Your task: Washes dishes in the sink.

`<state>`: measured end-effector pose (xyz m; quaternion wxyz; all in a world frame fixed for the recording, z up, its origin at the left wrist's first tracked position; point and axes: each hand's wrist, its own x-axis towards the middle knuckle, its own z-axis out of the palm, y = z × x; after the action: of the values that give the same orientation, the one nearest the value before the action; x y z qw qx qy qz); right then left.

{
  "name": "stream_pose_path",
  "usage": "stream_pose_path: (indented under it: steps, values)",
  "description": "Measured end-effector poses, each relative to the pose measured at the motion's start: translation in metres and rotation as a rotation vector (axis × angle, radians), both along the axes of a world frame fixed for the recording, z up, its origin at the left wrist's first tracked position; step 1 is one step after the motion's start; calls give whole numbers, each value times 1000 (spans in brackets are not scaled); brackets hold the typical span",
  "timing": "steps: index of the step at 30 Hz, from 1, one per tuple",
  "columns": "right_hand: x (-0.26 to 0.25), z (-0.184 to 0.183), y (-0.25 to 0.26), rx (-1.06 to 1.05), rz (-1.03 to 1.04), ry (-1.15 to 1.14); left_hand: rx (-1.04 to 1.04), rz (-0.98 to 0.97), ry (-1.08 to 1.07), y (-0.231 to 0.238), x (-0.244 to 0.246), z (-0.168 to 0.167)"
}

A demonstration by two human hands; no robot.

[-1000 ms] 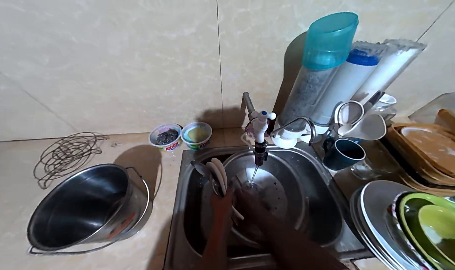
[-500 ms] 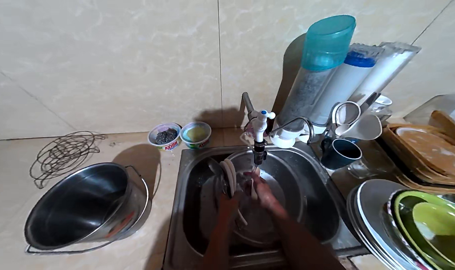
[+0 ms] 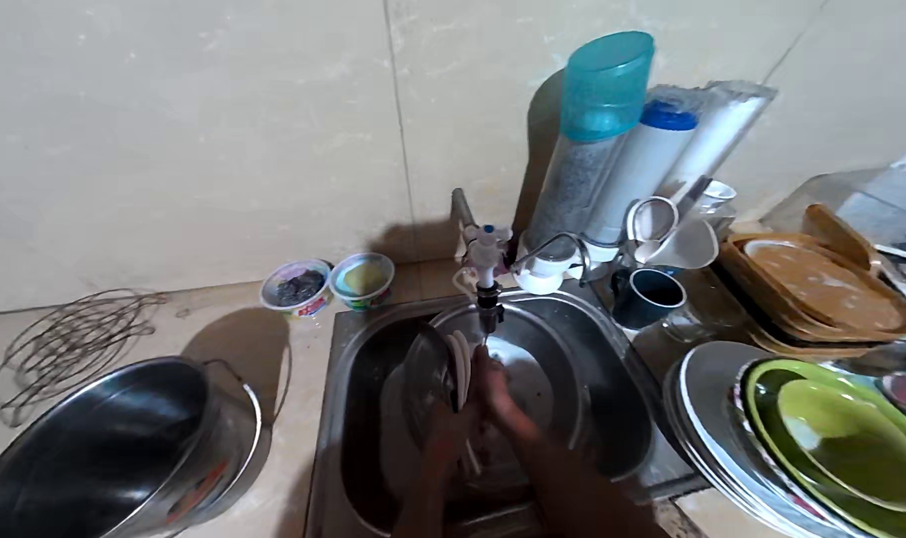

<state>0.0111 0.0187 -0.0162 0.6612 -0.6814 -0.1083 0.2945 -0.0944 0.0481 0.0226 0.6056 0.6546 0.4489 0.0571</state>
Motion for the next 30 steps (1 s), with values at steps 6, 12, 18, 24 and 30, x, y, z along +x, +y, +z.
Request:
stream_pose_path:
  steps: [6, 12, 18, 24, 30]
  values:
    - [6, -6, -2, 188, 158, -292, 132, 62, 34, 0, -2, -1]
    - [21, -6, -7, 268, 73, -53, 183, 115, 42, 1, 1, 2]
    - [-3, 16, -30, 64, 278, -33, 179, 89, 39, 2, 1, -3]
    - [105, 157, -108, -1082, 284, -712, 89, 167, -149, 9, -1, -16]
    - [177, 173, -167, -1574, 181, -876, 46, 215, -203, 9, -1, -14]
